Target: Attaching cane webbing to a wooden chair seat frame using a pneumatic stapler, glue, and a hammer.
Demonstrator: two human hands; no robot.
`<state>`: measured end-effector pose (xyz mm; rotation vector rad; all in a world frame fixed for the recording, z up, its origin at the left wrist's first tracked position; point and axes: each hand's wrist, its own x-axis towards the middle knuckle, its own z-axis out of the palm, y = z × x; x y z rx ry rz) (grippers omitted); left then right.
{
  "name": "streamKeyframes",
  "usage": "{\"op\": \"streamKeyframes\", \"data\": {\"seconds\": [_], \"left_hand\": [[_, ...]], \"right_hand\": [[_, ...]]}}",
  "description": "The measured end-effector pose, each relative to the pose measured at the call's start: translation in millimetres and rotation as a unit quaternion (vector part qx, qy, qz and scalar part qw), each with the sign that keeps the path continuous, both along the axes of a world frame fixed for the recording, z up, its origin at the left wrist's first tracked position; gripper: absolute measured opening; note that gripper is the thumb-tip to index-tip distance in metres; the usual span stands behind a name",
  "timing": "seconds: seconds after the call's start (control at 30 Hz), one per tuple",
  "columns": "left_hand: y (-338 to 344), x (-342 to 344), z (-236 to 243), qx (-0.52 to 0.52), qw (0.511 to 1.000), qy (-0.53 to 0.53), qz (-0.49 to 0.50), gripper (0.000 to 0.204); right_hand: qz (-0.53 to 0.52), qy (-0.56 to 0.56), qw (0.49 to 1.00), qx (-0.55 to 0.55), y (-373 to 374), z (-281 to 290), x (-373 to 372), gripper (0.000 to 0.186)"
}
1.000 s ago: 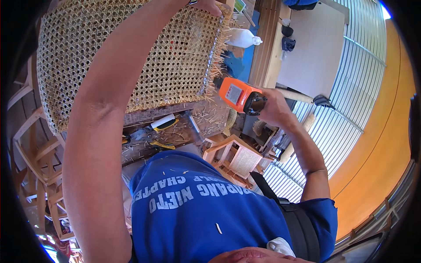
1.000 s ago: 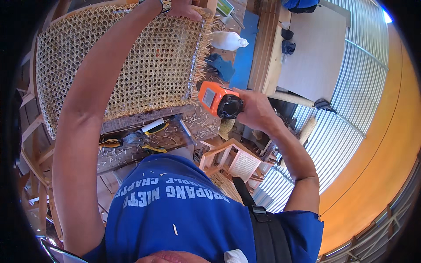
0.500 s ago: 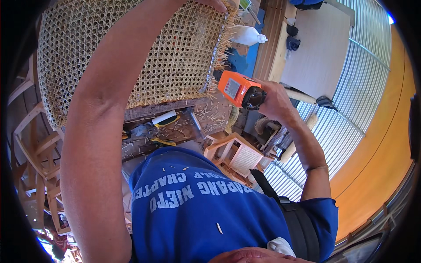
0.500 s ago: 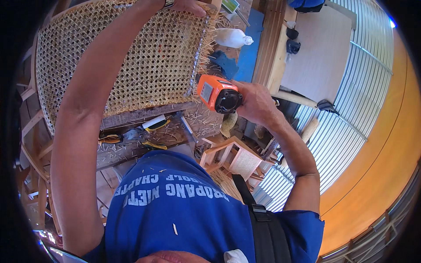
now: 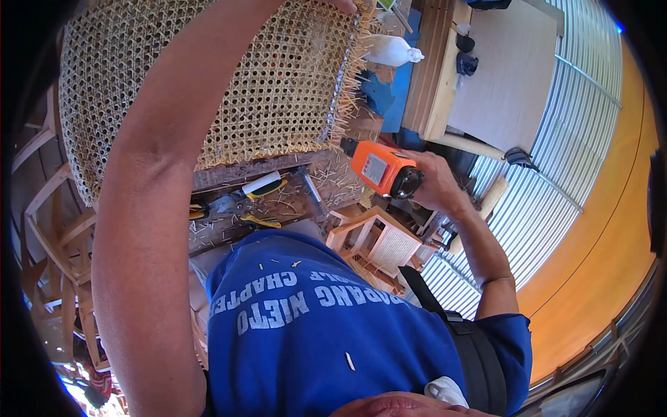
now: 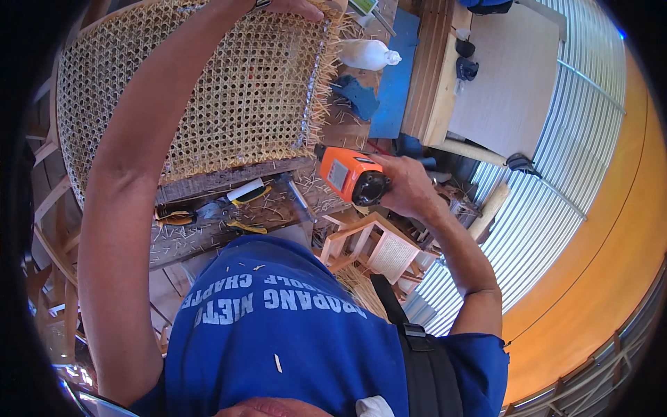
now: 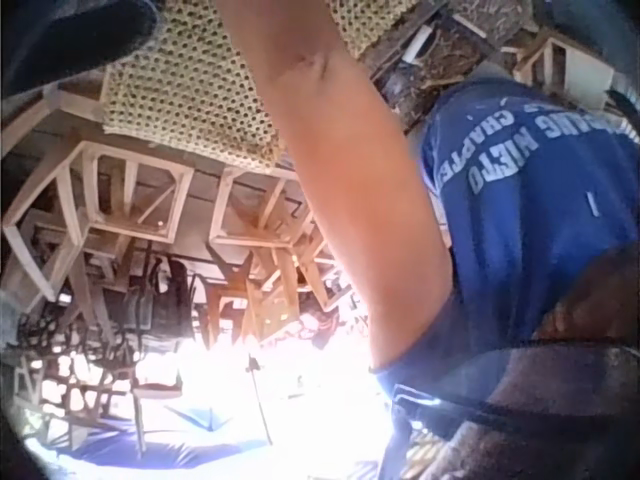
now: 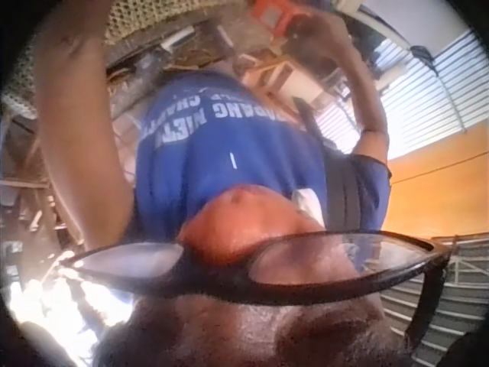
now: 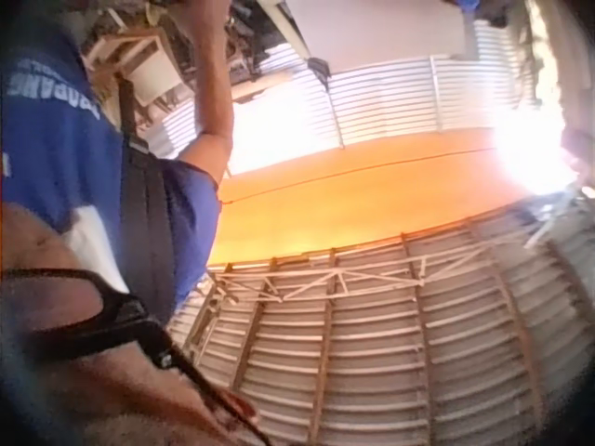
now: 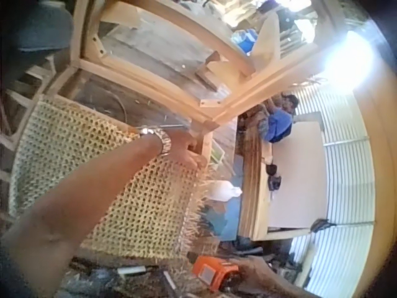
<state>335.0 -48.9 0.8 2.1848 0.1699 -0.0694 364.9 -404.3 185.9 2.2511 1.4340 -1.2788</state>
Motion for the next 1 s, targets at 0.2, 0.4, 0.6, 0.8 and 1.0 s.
{"op": "streamKeyframes", "data": {"seconds": [0.2, 0.4, 0.6, 0.8, 1.0], "left_hand": [[2.2, 3.1, -6.5, 0.036, 0.999, -0.006, 0.011, 0.064], [-1.4, 2.2, -6.7, -0.05, 0.997, -0.05, -0.011, 0.059], [2.5, 4.9, -8.3, 0.001, 0.999, -0.038, -0.011, 0.058], [1.7, 7.4, -21.6, 0.039, 0.998, -0.053, 0.012, 0.06], [-1.4, -2.8, -14.0, -0.001, 0.999, -0.048, 0.018, 0.06]], "right_hand": [[-0.061, -0.04, 0.996, 0.048, -11.1, -2.5, -10.8, 0.06], [-0.024, -0.046, 0.997, 0.05, 14.7, -25.3, -1.6, 0.061], [-0.015, -0.078, 0.997, -0.023, 45.4, -17.0, -10.5, 0.05], [0.001, -0.109, 0.991, -0.078, 65.7, -15.8, -9.7, 0.047], [0.017, -0.046, 0.996, 0.073, 14.4, -7.1, -18.1, 0.06]]}}
